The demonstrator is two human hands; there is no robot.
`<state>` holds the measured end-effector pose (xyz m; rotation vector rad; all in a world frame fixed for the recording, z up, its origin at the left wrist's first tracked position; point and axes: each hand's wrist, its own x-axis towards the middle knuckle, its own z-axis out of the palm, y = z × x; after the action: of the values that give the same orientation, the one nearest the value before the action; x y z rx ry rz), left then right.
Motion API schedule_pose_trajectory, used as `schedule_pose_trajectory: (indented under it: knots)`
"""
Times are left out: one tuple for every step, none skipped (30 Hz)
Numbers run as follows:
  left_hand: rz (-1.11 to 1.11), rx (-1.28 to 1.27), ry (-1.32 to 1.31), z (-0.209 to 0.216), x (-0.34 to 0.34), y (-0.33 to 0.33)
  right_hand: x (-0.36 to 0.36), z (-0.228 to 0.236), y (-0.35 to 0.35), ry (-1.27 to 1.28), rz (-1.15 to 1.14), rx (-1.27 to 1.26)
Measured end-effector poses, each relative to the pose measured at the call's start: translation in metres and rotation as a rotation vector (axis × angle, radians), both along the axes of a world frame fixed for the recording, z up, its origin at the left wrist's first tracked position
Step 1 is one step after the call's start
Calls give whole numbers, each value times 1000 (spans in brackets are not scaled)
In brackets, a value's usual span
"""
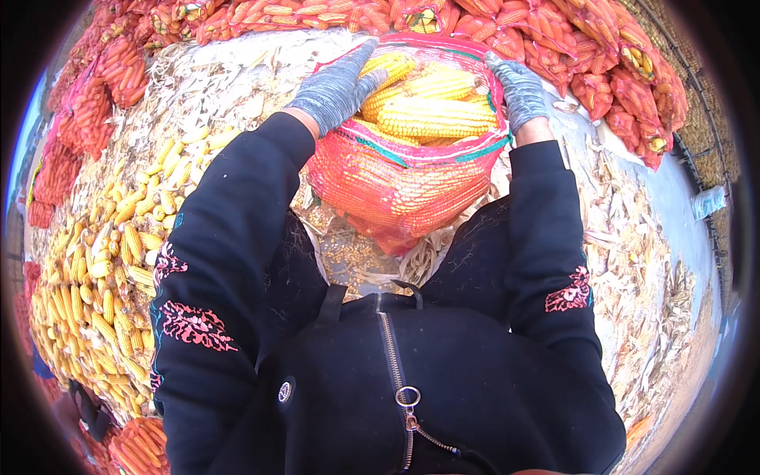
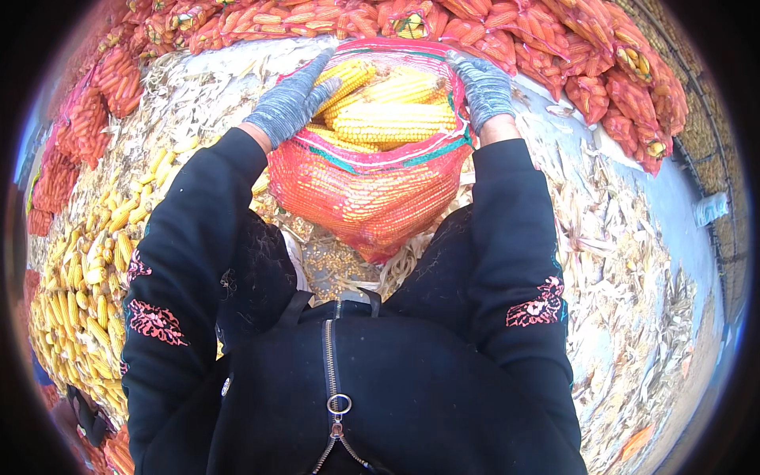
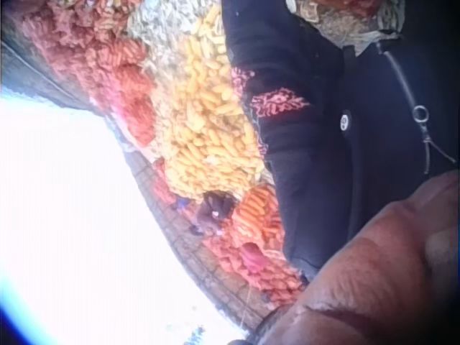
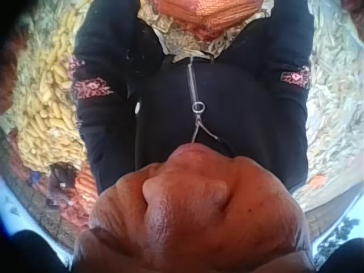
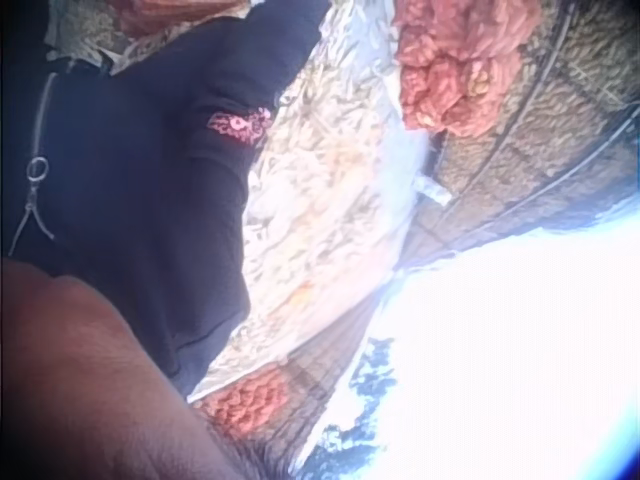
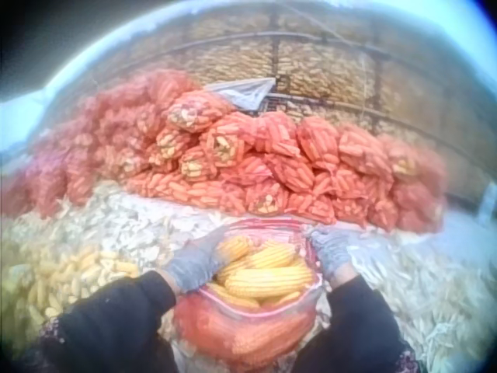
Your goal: The person repeatedly scoops loose corn cobs from a large pile and places them into a red mesh bag. After filling the bag, the person ties the top closed and sets the bag aside among other filled bags.
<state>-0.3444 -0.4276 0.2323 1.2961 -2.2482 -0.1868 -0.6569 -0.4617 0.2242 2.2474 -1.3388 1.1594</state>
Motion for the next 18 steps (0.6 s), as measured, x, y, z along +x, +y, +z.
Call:
schedule_pose_trajectory:
  knots:
    - [21,-28,73,0,2,3,2,1,3,-202,20,134]
    - [72,-68,85,2,8,5,-1,6,8,-548,-3,466]
    - [57,-159,231,3,18,7,-2,8,13,-879,58,788]
    - [81,-137,385,4,29,6,-4,13,15,-887,33,756]
    - [50,-197,553,4,42,4,-6,15,21,-938,-15,747]
    - [125,-205,614,2,55,0,-10,17,27,-956,-38,763]
    - [142,-61,776,-3,67,-5,-15,18,33,-993,-71,791]
    - [305,136,750,-12,76,-8,-20,18,39,-1061,-29,788]
    - [418,280,730,-23,83,-10,-26,17,46,-1148,1,812]
    - [285,228,565,-34,89,-11,-31,15,53,-1140,-18,776]
    - [254,289,516,-45,91,-11,-36,12,59,-1140,-46,787]
    - [234,339,473,-54,90,-10,-40,9,65,-1209,-18,801]
    - [226,357,488,-59,87,-10,-43,7,70,-1278,27,821]
    - [231,309,531,-62,83,-9,-44,5,74,-1300,18,815]
    - [227,236,676,-62,79,-7,-43,4,78,-1319,24,815]
    - [334,-158,444,-59,73,-7,-41,4,81,-1349,-3,797]
    - [343,-43,384,-54,69,-7,-37,4,84,-1294,28,826]
    - [349,22,320,-48,65,-8,-32,4,87,-1246,24,841]
